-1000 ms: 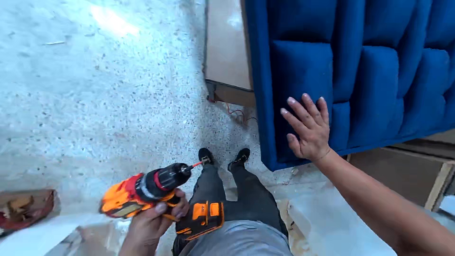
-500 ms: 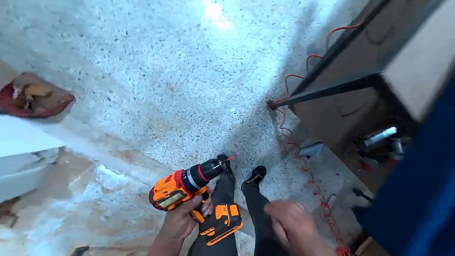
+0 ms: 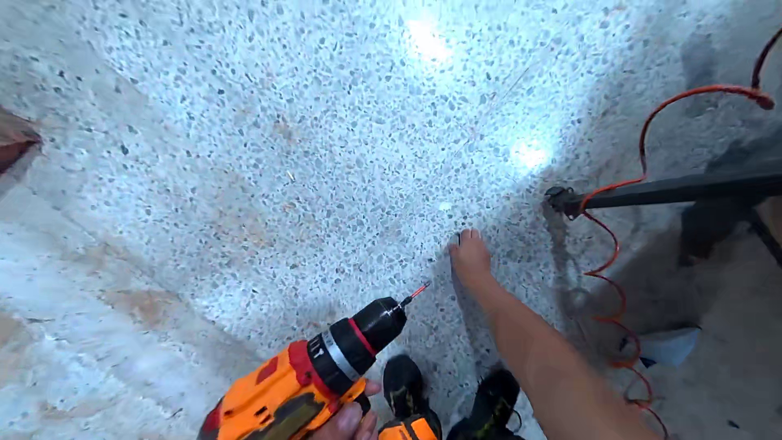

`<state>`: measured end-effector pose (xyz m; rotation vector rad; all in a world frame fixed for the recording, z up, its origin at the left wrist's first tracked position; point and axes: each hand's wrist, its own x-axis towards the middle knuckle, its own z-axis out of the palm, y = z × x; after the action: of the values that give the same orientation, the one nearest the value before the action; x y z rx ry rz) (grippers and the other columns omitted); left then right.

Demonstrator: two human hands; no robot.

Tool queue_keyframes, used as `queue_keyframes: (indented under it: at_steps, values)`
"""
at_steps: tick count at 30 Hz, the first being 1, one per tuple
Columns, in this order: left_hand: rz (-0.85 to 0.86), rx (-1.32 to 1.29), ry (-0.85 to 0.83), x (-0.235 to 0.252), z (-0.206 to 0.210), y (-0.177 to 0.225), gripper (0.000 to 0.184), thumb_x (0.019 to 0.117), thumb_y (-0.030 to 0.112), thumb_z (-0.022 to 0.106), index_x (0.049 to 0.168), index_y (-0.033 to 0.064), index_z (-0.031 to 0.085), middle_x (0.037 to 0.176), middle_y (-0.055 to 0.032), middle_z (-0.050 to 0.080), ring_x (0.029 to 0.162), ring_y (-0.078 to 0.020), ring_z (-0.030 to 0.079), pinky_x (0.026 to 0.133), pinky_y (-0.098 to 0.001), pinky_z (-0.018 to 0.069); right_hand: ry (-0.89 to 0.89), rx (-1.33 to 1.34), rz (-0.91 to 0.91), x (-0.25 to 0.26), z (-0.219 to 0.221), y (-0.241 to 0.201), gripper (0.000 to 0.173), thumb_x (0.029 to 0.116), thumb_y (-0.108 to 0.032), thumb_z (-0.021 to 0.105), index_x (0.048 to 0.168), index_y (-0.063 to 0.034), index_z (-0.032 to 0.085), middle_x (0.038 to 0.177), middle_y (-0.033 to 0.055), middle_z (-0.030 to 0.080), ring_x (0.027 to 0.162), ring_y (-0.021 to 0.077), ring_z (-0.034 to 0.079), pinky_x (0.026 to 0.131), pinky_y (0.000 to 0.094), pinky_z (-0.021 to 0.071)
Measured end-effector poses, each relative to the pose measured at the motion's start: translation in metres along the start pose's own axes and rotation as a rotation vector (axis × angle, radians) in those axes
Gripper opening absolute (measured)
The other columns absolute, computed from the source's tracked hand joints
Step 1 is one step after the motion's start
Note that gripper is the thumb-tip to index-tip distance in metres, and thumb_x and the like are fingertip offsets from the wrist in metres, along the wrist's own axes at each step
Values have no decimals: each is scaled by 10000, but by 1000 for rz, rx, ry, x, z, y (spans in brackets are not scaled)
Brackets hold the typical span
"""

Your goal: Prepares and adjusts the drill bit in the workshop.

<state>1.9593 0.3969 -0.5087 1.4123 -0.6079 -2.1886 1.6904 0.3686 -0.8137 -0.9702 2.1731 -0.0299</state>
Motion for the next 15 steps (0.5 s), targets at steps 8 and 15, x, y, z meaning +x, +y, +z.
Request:
queue_keyframes:
  at_steps: [8,15]
  values:
    - [134,132,-160,57,46,28,340,950,342,708,1152,68,722,698,-51,650,566,-145,625,581,-318,588,-232,118,-65,-7,-41,24,321,1051,-214,510,1265,3,610,1204,235,671,1093,395,682,911,599,563]
    - [149,234,-445,101,132,16,321,881,333,743,1081,82,734,660,-45,613,533,-135,583,559,-294,560,49,831,-189,-150,-256,61,292,1015,-104,549,1280,-68,664,859,84,694,681,161,640,656,354,570]
